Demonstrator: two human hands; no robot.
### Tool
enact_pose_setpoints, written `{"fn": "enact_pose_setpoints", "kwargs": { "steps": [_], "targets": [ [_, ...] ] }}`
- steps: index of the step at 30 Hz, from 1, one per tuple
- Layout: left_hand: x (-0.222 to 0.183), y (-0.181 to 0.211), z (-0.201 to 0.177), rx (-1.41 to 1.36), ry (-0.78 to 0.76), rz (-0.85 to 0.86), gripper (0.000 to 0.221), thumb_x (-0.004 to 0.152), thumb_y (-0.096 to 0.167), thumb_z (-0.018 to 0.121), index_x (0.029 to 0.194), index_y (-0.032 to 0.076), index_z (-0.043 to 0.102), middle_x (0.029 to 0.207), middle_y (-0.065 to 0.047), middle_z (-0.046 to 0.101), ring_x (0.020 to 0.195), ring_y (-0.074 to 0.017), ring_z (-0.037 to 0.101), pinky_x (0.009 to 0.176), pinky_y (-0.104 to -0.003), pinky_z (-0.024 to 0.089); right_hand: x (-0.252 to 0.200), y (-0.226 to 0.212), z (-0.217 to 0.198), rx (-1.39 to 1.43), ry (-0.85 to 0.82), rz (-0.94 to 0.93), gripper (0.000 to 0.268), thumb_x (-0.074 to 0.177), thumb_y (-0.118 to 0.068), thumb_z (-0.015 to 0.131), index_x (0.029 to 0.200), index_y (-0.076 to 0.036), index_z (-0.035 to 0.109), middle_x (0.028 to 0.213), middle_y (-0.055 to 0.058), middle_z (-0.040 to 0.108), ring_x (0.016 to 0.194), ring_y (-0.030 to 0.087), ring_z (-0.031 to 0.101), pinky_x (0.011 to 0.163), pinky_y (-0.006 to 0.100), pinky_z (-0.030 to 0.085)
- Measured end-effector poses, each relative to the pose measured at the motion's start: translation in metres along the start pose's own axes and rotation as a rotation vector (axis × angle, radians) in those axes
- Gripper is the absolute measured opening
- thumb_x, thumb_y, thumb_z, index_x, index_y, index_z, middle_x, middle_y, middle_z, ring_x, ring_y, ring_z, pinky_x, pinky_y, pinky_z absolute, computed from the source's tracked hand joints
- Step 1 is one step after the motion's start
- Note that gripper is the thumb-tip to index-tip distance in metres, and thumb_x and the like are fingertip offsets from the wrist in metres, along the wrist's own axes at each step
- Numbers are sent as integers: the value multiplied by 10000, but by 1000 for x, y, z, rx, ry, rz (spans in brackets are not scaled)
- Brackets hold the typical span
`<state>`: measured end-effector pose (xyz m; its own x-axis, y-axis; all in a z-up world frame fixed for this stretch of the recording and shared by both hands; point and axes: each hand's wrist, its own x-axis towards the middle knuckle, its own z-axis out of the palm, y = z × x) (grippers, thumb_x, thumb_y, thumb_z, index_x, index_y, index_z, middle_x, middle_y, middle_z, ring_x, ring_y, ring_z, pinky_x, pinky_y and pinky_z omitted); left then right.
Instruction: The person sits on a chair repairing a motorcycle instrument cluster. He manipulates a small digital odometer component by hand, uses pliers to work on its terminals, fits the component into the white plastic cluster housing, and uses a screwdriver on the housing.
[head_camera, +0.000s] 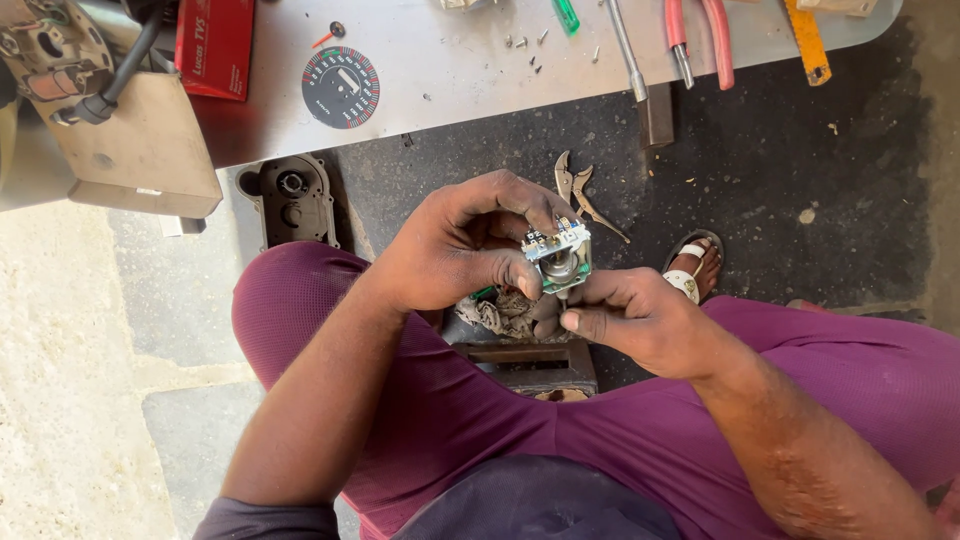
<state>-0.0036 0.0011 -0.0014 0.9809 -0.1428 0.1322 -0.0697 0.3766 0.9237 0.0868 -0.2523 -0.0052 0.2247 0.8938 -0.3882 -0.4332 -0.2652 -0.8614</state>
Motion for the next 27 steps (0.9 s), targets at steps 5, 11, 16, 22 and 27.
{"fn": "enact_pose_setpoints", "kwargs": {
  "steps": [5,11,16,22,27],
  "targets": [
    [0,1,1,-21,14,-11,388,907,10,846,1239,19,647,1358,-109,628,1204,-183,674,1053,-349,606,2,0,3,-83,71,17,262,921,-92,702,1145,37,742,1056,128,797,1014,180,762,917,324,623],
    [-1,0,1,-22,9,-18,389,904,16,844,1242,20,653,1353,-106,632,1204,-182,672,1052,-348,602,3,4,5,-122,178,7,288,823,-88,825,1071,40,752,944,107,792,878,156,747,811,315,624],
    [-1,2,1,-28,3,12,392,908,17,841,1248,21,646,1363,-101,631,1206,-171,663,1088,-350,593,2,1,7,-100,180,-18,398,791,-122,844,1135,22,704,983,74,762,901,134,714,808,310,614],
    [-2,2,-1,12,11,-4,392,919,7,834,1257,27,635,1359,-103,631,1188,-165,671,1067,-340,598,-1,-8,5,26,-15,30,283,958,-127,679,1191,33,701,1076,92,753,1031,167,722,943,332,601],
    [-1,4,-1,25,11,8,430,908,5,843,1268,32,610,1355,-103,637,1173,-162,677,1057,-334,603,1,-2,5,-59,19,-34,226,969,-52,656,1176,30,693,1055,109,763,1018,172,736,943,335,603]
  ]
}}
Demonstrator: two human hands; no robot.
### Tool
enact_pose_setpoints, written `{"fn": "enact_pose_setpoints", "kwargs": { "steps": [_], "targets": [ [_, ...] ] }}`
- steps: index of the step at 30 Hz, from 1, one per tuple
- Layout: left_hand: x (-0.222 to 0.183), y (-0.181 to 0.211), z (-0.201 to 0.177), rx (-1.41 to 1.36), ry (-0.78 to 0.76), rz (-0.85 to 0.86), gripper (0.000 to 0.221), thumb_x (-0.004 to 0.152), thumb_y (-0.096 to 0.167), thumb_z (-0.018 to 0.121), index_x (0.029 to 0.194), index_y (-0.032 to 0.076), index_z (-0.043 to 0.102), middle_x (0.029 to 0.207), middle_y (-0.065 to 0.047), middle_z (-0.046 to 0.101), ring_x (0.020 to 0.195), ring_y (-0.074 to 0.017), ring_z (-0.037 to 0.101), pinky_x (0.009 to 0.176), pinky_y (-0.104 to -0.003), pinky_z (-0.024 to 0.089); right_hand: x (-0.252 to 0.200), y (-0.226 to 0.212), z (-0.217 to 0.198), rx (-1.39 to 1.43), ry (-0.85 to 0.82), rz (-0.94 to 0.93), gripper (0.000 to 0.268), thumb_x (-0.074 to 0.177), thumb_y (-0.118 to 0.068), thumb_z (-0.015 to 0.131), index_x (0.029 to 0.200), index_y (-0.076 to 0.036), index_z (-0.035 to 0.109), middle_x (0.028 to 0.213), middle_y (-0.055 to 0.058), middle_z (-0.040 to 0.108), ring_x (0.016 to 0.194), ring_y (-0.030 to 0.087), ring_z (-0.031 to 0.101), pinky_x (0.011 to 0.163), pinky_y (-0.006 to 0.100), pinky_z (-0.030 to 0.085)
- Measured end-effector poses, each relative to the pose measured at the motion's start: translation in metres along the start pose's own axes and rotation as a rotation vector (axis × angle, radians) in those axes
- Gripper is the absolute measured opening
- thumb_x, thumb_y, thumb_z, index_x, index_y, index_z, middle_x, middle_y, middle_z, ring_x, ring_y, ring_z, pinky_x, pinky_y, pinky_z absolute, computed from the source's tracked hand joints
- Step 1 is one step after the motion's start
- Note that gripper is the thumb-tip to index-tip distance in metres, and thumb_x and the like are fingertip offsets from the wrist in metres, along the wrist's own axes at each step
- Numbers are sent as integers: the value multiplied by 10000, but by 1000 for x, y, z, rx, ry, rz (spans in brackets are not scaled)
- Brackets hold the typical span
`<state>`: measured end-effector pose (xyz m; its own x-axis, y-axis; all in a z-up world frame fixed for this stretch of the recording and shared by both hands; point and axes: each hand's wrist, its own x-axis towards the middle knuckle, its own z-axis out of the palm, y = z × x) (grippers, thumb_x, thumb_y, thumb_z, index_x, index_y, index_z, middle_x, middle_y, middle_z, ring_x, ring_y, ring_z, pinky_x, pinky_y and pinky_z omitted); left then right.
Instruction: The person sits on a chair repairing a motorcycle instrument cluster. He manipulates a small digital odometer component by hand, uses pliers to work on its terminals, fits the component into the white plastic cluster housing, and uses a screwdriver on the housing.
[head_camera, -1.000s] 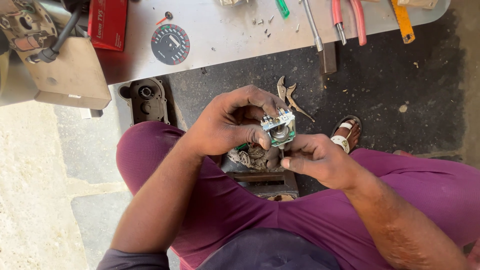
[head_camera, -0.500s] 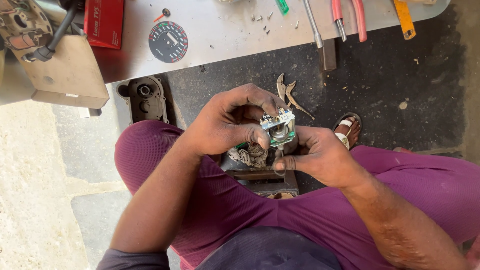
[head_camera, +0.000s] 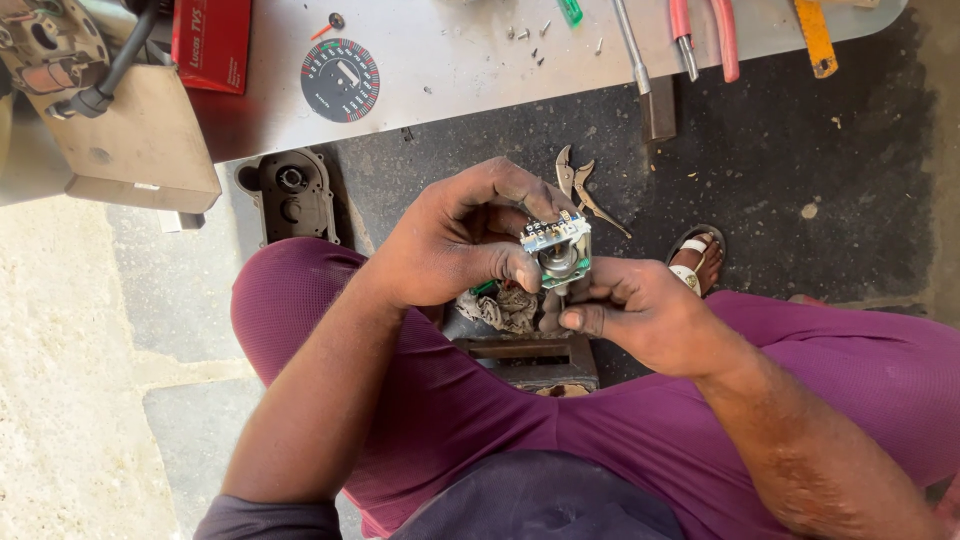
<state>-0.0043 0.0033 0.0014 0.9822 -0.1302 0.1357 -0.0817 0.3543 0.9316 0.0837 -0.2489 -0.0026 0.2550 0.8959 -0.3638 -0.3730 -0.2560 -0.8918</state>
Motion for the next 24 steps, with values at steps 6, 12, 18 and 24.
{"fn": "enact_pose_setpoints", "kwargs": {
  "steps": [6,12,18,24],
  "targets": [
    [-1,-3,-1,-8,-11,-13,418,917,1,838,1272,26,618,1363,-103,623,1172,-163,675,1043,-341,608,2,2,1,-61,125,25,293,864,-65,777,1133,29,709,989,90,788,931,142,740,853,316,620],
    [0,-2,-2,-15,-24,-16,423,925,19,840,1280,31,610,1362,-95,624,1176,-164,684,1050,-344,616,3,4,3,-78,176,38,394,794,-129,853,1134,11,710,924,67,752,854,122,703,774,304,601],
    [3,2,1,-82,-15,-73,517,892,59,855,1329,41,580,1324,-77,611,1206,-183,685,1022,-352,622,10,-3,6,-136,171,-31,432,774,-162,853,1154,-30,697,971,7,736,916,84,677,804,270,594],
    [1,-3,-2,-35,-9,14,549,902,60,858,1362,46,560,1302,-75,593,1198,-180,683,1062,-362,627,19,2,-5,-245,83,-154,215,864,-182,806,1034,-51,787,1034,26,730,973,139,732,830,304,626]
  ]
}}
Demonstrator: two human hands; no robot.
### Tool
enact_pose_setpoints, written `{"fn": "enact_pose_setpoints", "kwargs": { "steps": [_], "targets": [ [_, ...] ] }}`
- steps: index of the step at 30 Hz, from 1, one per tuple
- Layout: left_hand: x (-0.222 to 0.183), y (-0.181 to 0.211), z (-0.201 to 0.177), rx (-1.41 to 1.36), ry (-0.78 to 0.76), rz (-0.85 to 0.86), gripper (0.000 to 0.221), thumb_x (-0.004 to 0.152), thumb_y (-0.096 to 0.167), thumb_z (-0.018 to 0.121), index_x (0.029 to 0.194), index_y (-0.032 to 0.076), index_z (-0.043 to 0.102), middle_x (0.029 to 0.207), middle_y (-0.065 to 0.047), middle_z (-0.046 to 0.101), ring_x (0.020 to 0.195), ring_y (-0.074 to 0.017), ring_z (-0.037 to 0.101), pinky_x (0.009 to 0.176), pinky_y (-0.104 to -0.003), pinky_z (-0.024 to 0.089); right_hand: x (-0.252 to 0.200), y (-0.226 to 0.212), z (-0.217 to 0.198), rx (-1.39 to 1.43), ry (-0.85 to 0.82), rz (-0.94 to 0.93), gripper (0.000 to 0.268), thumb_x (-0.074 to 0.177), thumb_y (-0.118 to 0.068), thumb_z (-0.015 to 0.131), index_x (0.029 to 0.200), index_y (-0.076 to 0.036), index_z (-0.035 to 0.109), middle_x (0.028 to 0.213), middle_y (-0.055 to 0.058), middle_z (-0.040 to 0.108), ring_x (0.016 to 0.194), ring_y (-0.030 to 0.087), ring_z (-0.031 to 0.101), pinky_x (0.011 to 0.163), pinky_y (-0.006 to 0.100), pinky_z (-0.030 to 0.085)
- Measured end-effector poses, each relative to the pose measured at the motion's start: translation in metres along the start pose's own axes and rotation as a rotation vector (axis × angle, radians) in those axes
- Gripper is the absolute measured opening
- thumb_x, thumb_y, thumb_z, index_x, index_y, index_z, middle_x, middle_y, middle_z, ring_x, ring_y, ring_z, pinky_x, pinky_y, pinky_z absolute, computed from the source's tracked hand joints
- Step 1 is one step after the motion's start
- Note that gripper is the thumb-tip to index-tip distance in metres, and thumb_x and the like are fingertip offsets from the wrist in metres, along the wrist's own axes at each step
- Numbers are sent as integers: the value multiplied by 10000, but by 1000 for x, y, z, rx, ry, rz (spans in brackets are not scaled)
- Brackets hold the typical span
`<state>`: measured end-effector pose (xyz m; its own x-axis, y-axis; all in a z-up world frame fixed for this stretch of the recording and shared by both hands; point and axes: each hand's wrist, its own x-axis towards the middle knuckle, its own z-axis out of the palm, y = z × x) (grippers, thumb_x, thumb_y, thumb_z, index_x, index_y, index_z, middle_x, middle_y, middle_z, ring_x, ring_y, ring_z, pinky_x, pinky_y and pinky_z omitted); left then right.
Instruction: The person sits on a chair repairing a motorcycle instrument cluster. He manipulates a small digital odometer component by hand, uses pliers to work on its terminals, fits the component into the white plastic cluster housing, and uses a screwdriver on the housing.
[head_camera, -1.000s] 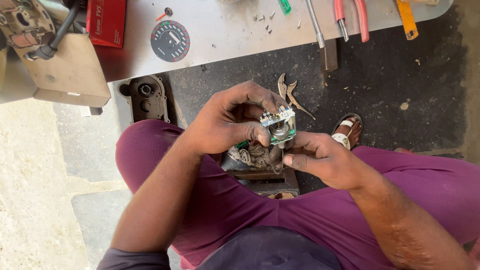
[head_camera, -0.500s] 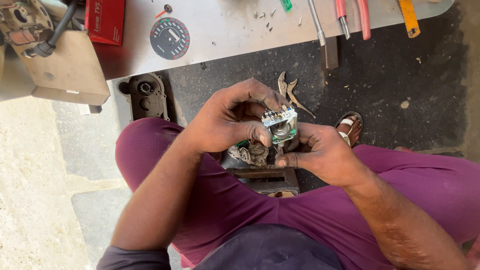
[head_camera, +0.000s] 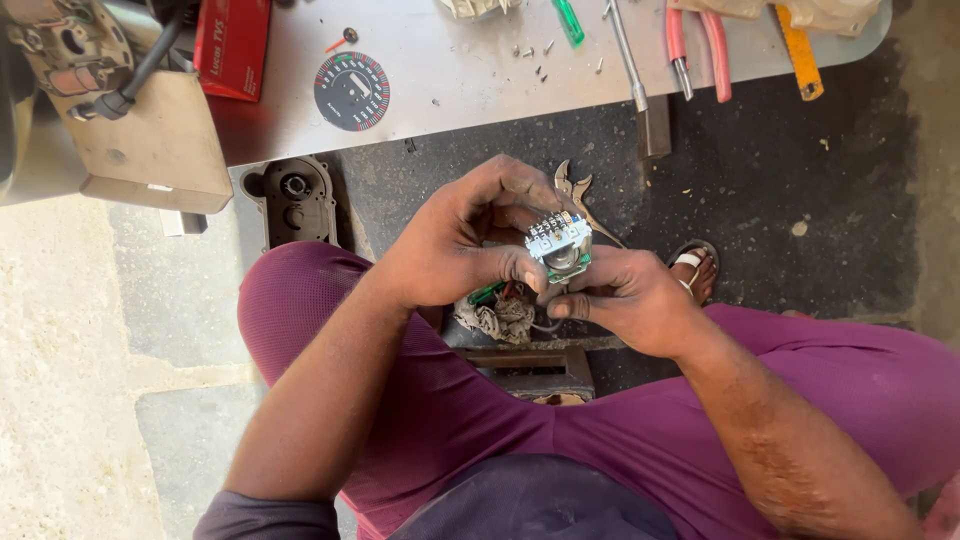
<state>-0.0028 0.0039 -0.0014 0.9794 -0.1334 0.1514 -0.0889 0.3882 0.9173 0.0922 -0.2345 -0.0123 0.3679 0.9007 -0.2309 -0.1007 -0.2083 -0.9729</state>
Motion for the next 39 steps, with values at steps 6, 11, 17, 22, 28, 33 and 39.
{"fn": "enact_pose_setpoints", "kwargs": {
  "steps": [6,11,17,22,28,33,39],
  "targets": [
    [-1,8,-7,-67,143,198,553,916,41,882,1352,73,544,1344,-112,632,1294,-188,637,1144,-357,535,13,28,-10,-747,196,71,234,824,-271,819,990,-110,782,965,122,758,907,305,732,778,414,555],
    [-2,13,-5,40,297,114,739,791,113,927,1411,62,527,1312,-96,637,1214,-177,634,1081,-357,537,27,47,-20,-753,282,221,481,801,-246,804,1237,-95,666,984,175,754,949,367,723,805,468,546],
    [-4,21,2,458,495,73,795,692,187,978,1376,108,581,1252,-46,624,1131,-148,603,1000,-335,557,27,40,-18,-850,551,151,360,908,-237,769,1209,-60,683,931,166,754,836,343,720,751,446,551],
    [-4,15,11,616,530,89,718,690,225,982,1304,123,623,1240,-13,648,1128,-150,650,972,-332,615,13,7,6,-735,549,-241,185,929,-154,742,1098,-79,730,940,110,713,841,217,738,719,325,586],
    [-9,-4,31,636,513,101,738,684,255,958,1324,109,621,1193,-35,662,1068,-165,680,913,-331,592,13,-33,43,-615,433,-581,678,825,-186,839,1395,-14,514,1341,204,539,1185,303,627,884,354,608],
    [-19,-5,33,488,474,-27,867,634,335,950,1376,102,568,1098,-49,623,966,-185,686,862,-330,602,15,-31,44,-705,480,-436,606,819,-95,829,1372,-81,582,1362,163,618,1177,289,695,880,372,642],
    [-27,-8,19,306,378,34,677,891,298,795,1467,83,513,1258,-83,668,1121,-154,670,968,-334,583,17,-38,35,-636,505,-363,647,839,-101,823,1424,-56,550,1296,142,668,1114,245,724,901,363,636]
  ]
}}
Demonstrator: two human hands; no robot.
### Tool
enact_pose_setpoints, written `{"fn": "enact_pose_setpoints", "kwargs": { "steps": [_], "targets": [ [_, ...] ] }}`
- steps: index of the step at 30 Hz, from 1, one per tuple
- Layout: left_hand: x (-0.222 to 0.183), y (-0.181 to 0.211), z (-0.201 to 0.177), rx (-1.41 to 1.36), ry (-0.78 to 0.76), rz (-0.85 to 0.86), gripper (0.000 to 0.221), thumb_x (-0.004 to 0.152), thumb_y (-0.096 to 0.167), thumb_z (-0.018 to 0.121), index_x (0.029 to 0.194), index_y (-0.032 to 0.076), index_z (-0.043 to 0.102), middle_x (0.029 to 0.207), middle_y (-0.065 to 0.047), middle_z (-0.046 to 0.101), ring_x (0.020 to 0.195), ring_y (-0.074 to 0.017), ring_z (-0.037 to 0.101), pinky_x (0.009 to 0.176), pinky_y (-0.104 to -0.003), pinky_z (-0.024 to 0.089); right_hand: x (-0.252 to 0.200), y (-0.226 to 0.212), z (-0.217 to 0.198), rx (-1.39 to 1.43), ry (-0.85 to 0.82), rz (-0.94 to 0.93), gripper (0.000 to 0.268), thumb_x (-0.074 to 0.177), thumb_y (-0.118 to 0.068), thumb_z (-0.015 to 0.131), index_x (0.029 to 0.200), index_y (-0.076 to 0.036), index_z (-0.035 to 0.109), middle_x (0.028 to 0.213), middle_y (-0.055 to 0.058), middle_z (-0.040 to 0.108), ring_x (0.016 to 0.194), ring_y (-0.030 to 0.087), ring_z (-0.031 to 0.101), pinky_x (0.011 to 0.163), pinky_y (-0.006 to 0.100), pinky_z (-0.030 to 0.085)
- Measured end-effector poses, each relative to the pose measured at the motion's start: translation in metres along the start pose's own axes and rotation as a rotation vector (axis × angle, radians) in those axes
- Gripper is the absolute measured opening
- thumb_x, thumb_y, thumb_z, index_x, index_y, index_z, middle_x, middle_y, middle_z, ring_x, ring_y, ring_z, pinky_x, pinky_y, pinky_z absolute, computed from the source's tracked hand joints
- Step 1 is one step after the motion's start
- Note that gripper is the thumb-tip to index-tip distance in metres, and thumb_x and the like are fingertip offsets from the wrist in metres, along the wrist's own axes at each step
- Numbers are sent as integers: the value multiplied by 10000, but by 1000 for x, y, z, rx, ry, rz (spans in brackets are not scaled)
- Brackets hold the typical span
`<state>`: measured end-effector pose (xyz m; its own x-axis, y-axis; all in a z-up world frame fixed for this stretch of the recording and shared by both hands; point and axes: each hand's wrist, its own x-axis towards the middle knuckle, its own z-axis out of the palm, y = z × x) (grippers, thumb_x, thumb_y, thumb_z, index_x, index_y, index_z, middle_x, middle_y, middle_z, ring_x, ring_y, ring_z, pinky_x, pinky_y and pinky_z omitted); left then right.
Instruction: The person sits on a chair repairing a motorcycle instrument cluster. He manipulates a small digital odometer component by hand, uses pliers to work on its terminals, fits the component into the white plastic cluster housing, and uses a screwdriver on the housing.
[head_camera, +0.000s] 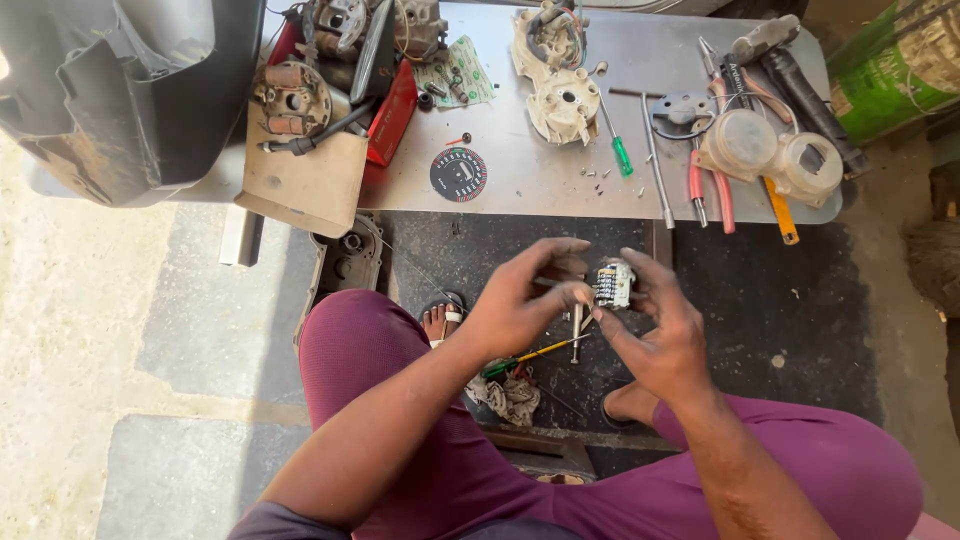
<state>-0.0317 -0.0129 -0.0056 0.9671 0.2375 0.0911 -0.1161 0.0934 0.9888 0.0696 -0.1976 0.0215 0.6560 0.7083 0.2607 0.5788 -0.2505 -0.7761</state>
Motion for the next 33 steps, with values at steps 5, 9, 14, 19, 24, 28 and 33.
{"fn": "enact_pose_setpoints", "kwargs": {
  "steps": [5,9,14,19,24,28,33],
  "targets": [
    [15,-9,-7,10,134,-118,507,1036,380,601,1438,74,554,1234,-98,706,1087,-152,686,914,-326,579,34,-24,-18,-96,-9,-132,613,807,-103,840,1345,-71,549,1228,143,689,1023,208,709,846,340,595],
    [32,-18,-1,-154,144,-204,573,1041,482,471,1442,74,515,1230,-77,679,1059,-140,670,839,-308,566,65,-17,-24,-106,-49,-71,666,790,-31,801,1392,-31,518,1189,135,674,955,182,696,821,327,590],
    [61,-26,-12,152,361,-203,559,1021,459,551,1419,67,553,1156,-136,726,1034,-194,709,868,-335,564,103,40,-32,668,-42,45,615,910,13,717,1473,-1,469,1279,100,595,1137,176,623,974,361,571],
    [116,-44,-29,470,523,-211,653,922,461,658,1417,61,510,1277,-153,665,1147,-265,672,930,-398,549,123,72,-32,1022,-12,147,599,901,-7,653,1472,-16,472,1273,110,606,1162,218,684,979,402,599],
    [191,-45,-22,930,728,-123,1121,739,545,861,1520,-10,278,1524,-252,363,1416,-423,333,1132,-496,357,138,86,-29,953,53,271,591,933,-32,682,1490,-33,483,1256,78,633,1109,172,642,918,349,585],
    [231,-33,3,813,765,-375,1200,683,554,887,1547,62,216,1542,-214,330,1424,-392,310,1109,-544,335,143,91,-33,942,63,231,602,924,-33,688,1487,-29,474,1250,74,634,1123,163,627,920,333,570],
    [256,-41,8,884,828,-524,1251,626,458,945,1575,154,188,1496,-219,363,1357,-399,371,1086,-543,379,139,91,-38,1030,58,195,575,921,-14,667,1468,20,495,1249,105,654,1146,172,640,1024,360,560]
  ]
}}
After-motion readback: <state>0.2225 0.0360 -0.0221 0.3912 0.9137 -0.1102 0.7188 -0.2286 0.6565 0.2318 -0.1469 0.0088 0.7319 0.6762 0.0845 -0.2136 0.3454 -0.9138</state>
